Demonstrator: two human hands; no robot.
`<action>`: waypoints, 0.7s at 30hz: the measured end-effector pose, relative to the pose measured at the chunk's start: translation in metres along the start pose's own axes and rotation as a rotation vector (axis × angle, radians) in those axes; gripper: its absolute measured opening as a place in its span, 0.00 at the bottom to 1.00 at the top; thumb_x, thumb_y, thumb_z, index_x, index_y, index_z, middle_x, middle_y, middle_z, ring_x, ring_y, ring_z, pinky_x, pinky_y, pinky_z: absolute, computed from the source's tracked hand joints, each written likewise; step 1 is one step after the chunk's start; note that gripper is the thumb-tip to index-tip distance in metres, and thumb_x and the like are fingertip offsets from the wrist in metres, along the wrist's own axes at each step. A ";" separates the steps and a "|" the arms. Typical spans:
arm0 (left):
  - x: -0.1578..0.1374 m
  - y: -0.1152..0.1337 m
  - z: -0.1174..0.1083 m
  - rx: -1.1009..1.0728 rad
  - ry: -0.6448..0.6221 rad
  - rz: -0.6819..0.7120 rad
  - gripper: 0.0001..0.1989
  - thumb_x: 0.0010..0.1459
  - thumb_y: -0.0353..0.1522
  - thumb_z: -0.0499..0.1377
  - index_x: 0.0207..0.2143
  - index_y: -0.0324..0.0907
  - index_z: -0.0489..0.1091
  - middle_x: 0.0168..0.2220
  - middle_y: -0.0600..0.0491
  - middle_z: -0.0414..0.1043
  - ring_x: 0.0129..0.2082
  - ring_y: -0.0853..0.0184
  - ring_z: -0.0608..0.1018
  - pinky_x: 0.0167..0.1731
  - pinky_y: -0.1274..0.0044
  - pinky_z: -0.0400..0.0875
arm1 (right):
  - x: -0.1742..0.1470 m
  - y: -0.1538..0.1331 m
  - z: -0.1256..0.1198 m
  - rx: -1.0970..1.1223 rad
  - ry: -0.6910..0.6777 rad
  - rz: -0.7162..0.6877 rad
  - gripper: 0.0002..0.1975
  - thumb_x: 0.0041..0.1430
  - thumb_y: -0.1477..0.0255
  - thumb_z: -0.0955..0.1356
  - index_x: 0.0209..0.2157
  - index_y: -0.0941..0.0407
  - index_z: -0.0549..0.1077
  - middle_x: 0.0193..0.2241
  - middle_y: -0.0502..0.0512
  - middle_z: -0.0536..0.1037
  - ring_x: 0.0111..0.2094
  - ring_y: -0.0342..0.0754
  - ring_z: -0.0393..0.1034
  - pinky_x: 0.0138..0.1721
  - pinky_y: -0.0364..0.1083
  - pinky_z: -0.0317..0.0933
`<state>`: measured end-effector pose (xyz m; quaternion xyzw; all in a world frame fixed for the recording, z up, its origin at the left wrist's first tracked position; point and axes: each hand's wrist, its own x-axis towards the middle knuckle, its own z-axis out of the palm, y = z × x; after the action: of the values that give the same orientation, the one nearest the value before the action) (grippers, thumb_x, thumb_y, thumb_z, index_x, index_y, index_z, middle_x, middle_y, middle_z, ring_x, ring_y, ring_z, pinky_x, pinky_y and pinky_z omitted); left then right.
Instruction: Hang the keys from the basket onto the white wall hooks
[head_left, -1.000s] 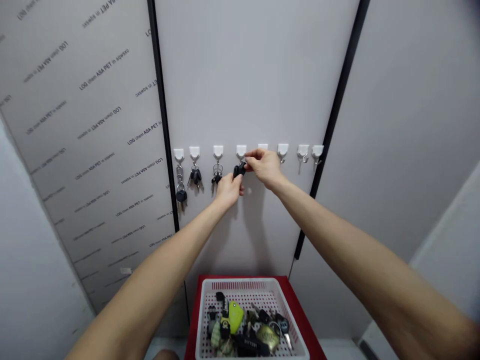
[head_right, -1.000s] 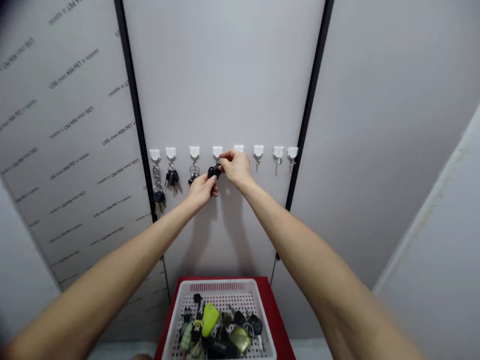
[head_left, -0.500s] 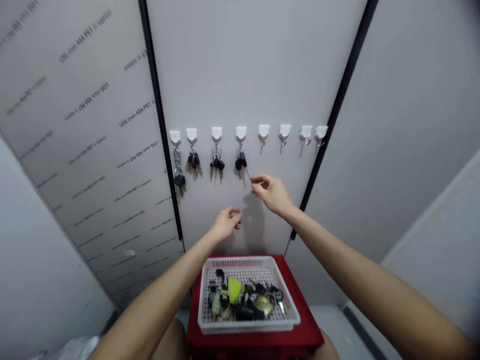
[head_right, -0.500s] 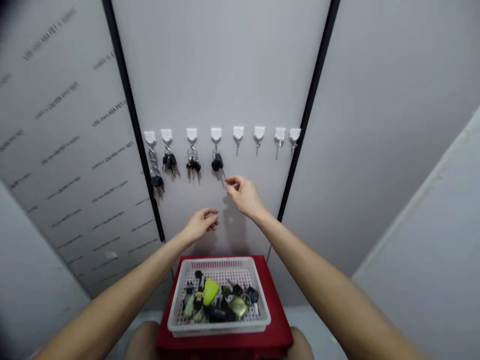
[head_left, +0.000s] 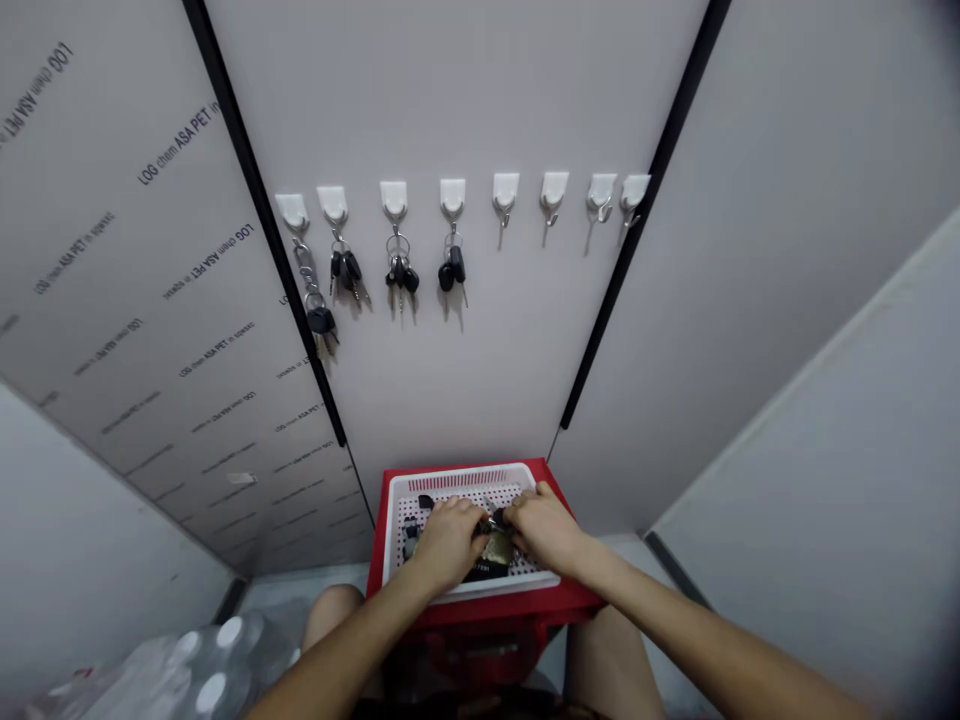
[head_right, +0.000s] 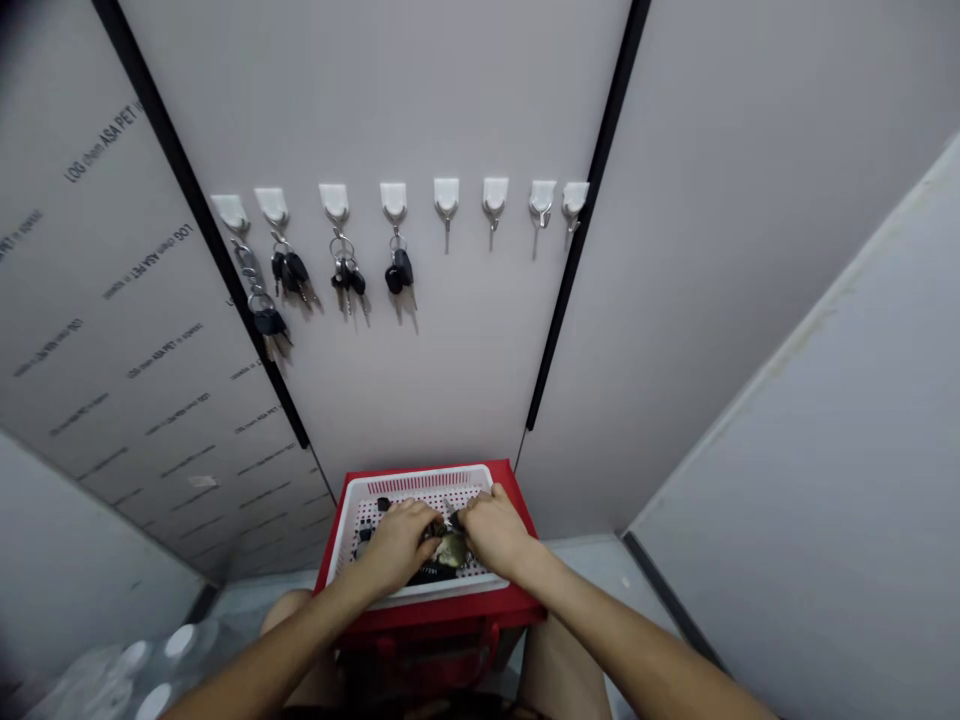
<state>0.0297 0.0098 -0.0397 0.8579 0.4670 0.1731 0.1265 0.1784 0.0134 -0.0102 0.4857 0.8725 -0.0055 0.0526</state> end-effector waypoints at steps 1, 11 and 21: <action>0.000 0.000 0.000 0.006 -0.006 -0.004 0.10 0.43 0.31 0.52 0.32 0.42 0.63 0.32 0.53 0.66 0.35 0.66 0.64 0.36 0.74 0.56 | 0.002 -0.001 0.001 0.000 0.013 0.007 0.10 0.43 0.77 0.58 0.27 0.60 0.68 0.27 0.60 0.72 0.32 0.51 0.63 0.35 0.49 0.49; 0.002 -0.005 0.000 -0.363 0.122 -0.082 0.18 0.42 0.29 0.52 0.40 0.41 0.59 0.40 0.50 0.62 0.40 0.67 0.63 0.41 0.74 0.55 | 0.010 0.006 -0.007 0.639 0.198 -0.012 0.11 0.40 0.80 0.58 0.27 0.59 0.67 0.21 0.51 0.68 0.23 0.40 0.60 0.26 0.39 0.52; 0.012 -0.001 0.001 -1.024 0.096 -0.090 0.12 0.43 0.29 0.52 0.33 0.37 0.63 0.34 0.52 0.66 0.35 0.68 0.66 0.39 0.76 0.57 | 0.020 -0.010 -0.032 1.423 0.308 -0.001 0.06 0.41 0.77 0.61 0.26 0.59 0.63 0.16 0.45 0.62 0.18 0.36 0.55 0.22 0.38 0.52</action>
<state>0.0354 0.0209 -0.0389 0.6561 0.3642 0.4131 0.5160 0.1568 0.0269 0.0196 0.3972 0.6556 -0.5031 -0.3993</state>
